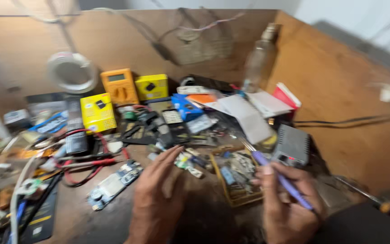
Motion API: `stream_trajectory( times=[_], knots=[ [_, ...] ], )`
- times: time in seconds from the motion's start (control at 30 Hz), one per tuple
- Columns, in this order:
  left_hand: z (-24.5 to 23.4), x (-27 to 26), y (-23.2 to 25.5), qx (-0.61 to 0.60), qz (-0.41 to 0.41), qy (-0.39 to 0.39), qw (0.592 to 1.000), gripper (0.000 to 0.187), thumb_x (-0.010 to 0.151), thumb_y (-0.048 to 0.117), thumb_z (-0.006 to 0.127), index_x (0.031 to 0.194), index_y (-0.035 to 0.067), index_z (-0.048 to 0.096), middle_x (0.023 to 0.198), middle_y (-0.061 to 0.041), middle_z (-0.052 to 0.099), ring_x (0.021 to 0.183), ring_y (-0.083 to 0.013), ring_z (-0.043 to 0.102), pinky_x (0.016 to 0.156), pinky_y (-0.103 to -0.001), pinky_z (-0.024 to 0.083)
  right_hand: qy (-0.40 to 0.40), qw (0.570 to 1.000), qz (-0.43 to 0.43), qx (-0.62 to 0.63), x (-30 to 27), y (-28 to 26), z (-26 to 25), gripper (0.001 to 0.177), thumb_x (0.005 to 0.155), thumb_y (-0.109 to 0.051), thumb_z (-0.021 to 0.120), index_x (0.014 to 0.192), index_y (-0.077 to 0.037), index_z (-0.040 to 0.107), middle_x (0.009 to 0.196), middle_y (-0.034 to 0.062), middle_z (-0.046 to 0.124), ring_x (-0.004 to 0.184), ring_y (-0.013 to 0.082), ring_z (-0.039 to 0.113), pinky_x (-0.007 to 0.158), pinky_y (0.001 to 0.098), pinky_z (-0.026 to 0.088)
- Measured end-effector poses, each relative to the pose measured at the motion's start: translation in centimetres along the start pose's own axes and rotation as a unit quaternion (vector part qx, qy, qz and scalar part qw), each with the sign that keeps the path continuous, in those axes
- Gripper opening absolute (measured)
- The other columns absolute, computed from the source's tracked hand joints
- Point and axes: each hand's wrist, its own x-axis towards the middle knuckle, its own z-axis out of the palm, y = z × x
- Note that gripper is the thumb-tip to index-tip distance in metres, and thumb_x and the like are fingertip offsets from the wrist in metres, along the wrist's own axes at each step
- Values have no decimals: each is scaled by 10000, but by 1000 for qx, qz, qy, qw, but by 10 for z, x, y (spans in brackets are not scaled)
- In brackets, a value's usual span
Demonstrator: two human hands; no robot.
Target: The person holds a small circuit board and uses a screwdriver to scrape a component, then applies flux from a small container. They continue to scrape and apply flux to different areas of the board while holding it steady with the other hand.
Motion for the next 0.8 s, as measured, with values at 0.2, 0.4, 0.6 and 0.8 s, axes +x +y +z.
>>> stream_trajectory(
  times=[0.2,0.4,0.6,0.8],
  knots=[
    [69,12,63,-62,95,-97,989,564,885,159,747,1406,50,562,1489,-206,545,1423,-385,448,1126,-484,356,125,982,-22,-137,27,14,-82,143,964,-26,762,1013,64,661,799,150,620,700,128,630,705,254,550],
    [97,9,83,-98,78,-130,984,531,915,171,727,1409,52,571,1502,-196,534,1435,-375,440,1152,-483,345,112,961,-41,-251,33,49,-106,161,979,-85,810,1032,34,715,864,84,730,795,93,668,744,237,533],
    [73,4,71,-80,13,-128,988,463,885,167,735,1328,66,645,1433,-159,592,1334,-360,535,1076,-445,425,97,943,-82,-306,42,73,-100,170,964,-109,814,1001,18,708,876,97,725,772,111,673,721,265,531],
    [54,-12,49,-85,-25,-85,992,343,880,148,744,1215,81,720,1343,-135,676,1249,-337,630,1015,-409,501,72,968,53,-236,42,97,-93,209,1040,-202,779,1039,-1,721,677,107,649,591,170,586,540,321,449]
  ],
)
